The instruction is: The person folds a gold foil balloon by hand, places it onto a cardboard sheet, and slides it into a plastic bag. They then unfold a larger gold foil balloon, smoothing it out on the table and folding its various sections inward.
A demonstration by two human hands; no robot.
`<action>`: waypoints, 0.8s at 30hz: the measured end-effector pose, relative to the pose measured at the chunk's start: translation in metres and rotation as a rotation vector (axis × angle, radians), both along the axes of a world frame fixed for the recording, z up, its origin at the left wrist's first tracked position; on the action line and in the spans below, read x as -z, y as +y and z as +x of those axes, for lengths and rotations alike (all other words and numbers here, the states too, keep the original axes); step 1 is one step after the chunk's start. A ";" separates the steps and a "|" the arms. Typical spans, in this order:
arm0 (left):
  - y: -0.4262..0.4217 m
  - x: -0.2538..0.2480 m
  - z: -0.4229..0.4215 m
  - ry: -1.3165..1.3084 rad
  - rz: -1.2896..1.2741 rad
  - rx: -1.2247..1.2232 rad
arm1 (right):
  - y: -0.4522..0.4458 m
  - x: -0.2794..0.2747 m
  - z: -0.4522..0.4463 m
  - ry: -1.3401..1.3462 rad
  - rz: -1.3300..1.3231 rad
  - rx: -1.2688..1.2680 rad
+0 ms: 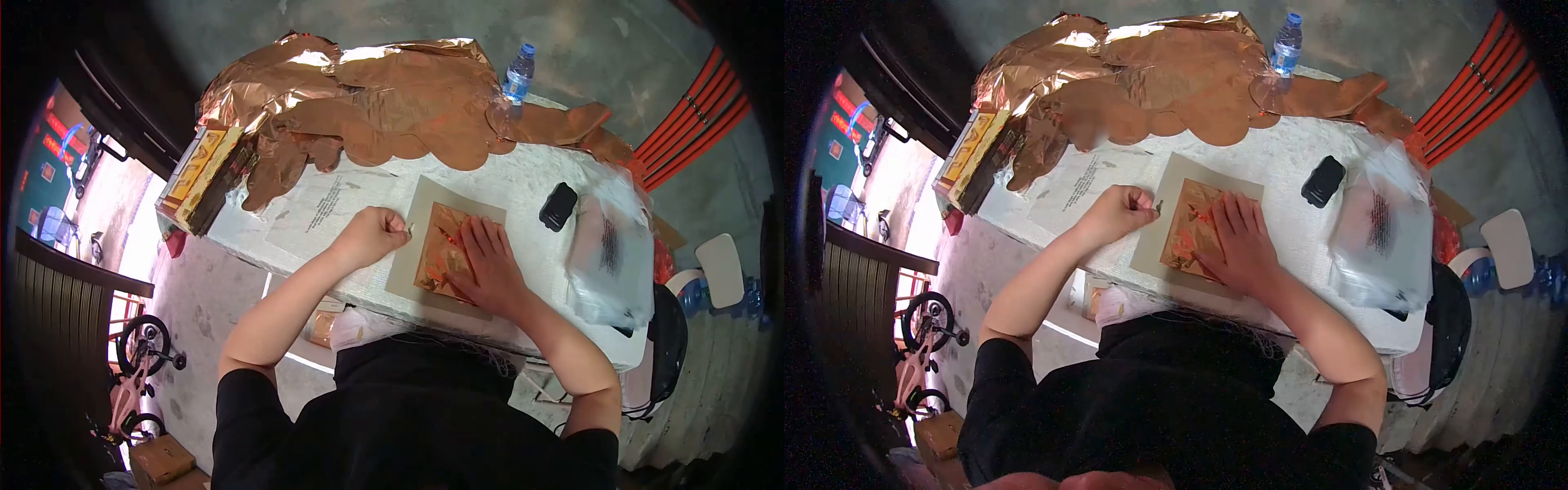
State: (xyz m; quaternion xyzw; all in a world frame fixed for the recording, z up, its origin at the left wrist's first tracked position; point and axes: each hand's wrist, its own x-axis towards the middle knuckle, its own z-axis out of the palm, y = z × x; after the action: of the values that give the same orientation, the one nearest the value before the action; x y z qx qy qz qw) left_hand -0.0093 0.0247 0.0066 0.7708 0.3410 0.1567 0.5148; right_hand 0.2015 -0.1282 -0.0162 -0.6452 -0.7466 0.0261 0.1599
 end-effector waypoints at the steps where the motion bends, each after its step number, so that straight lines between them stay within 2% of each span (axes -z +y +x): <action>1: 0.000 -0.006 -0.003 -0.003 0.000 -0.003 | 0.004 0.001 -0.003 -0.003 0.000 -0.003; 3: 0.000 -0.020 -0.012 0.117 0.024 -0.076 | 0.011 0.006 -0.011 -0.040 0.008 -0.009; 6: 0.004 -0.015 -0.021 0.117 0.110 -0.115 | 0.017 0.012 -0.020 -0.043 0.127 -0.011; 10: -0.003 -0.012 -0.027 0.206 0.242 -0.159 | 0.017 0.008 -0.024 -0.038 0.111 0.003; 12: -0.002 0.002 -0.030 0.230 1.001 -0.219 | 0.017 0.005 -0.024 -0.014 0.094 0.008; 15: -0.003 0.012 -0.029 0.221 0.869 -0.211 | 0.016 0.004 -0.025 -0.002 0.087 0.012; 24: 0.003 0.014 -0.026 0.157 0.864 -0.175 | 0.016 0.002 -0.026 -0.021 0.061 0.017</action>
State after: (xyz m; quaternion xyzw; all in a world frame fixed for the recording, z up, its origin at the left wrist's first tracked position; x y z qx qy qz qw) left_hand -0.0357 0.0279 -0.0075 0.8928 0.3465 0.2689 0.1031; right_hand 0.1760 -0.1119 -0.0183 -0.6466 -0.7432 -0.0049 0.1717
